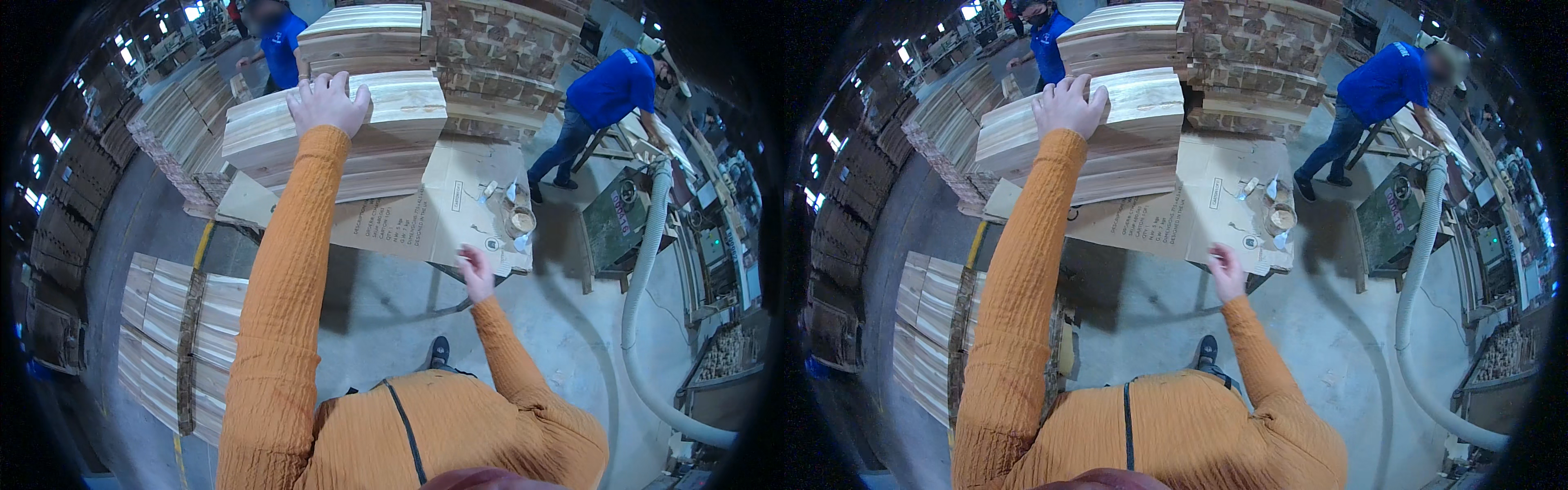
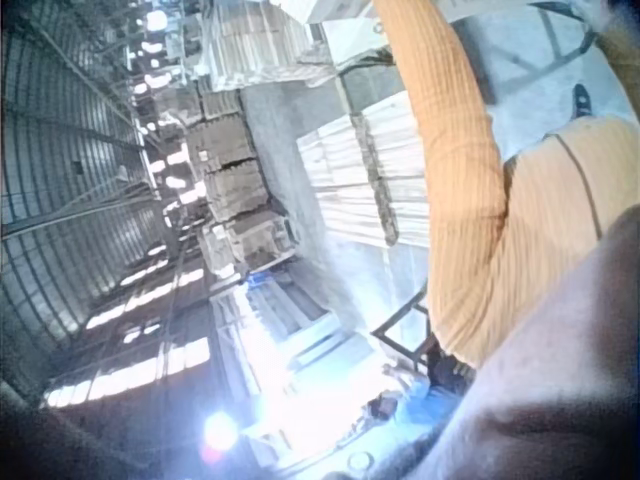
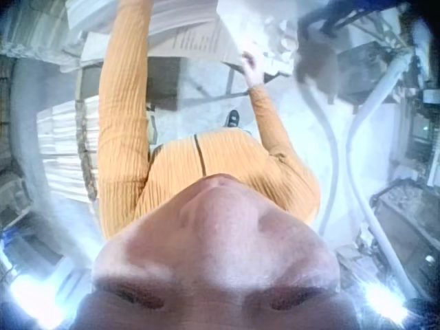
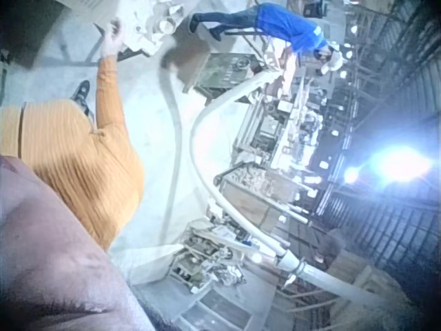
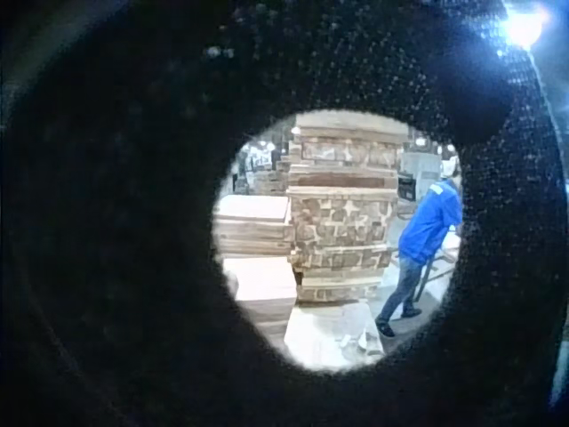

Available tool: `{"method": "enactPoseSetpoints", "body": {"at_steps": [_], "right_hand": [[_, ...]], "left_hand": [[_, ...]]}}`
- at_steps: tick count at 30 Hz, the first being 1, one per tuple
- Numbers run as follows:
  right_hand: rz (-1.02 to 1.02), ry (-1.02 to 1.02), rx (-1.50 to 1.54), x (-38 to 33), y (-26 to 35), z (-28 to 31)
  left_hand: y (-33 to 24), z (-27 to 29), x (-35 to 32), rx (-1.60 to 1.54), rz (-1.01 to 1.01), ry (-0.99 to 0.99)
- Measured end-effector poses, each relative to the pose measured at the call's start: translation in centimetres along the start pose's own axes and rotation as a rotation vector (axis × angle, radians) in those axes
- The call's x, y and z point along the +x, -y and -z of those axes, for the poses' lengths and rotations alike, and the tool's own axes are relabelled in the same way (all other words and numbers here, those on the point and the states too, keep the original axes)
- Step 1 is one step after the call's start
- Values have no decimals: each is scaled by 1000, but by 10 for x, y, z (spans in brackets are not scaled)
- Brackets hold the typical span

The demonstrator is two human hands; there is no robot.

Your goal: The person applies wood filler to defects on individual wooden planks using a small white spatula. They pick up each plank, spread the filler into holes or cracks, and place the plank back into a stack. The process is repeated for several planks in a workshop setting.

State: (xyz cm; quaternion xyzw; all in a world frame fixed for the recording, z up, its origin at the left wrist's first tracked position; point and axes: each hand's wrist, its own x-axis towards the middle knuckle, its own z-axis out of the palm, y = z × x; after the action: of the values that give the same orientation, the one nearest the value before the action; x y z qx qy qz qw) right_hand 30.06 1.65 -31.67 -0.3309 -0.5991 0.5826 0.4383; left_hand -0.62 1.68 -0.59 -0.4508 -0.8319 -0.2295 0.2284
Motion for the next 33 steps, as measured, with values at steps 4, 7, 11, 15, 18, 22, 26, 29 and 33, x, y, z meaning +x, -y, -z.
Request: {"method": "enactPoseSetpoints", "body": {"at_steps": [4,7,11,15,18,22,26,29,33], "right_hand": [[-345,246,393,3,85,-91],[-369,350,600,5,132,-139],[-349,304,754,9,163,-183],[-309,224,807,9,172,-199],[-323,180,844,-1,175,-196],[-304,201,849,-8,169,-185],[-293,125,863,-17,165,-188],[-310,109,859,-16,157,-190],[-307,132,855,-17,157,-190]], "left_hand": [[10,-4,-21,54,4,-140],[10,0,-39,5,-38,-147],[9,3,-71,-30,-74,-233],[13,4,-104,-8,-93,-318],[13,6,-129,-18,-97,-345],[11,11,-150,-15,-117,-342],[11,13,-161,-7,-114,-328],[13,12,-162,14,-108,-317],[15,11,-164,14,-116,-296]]}}
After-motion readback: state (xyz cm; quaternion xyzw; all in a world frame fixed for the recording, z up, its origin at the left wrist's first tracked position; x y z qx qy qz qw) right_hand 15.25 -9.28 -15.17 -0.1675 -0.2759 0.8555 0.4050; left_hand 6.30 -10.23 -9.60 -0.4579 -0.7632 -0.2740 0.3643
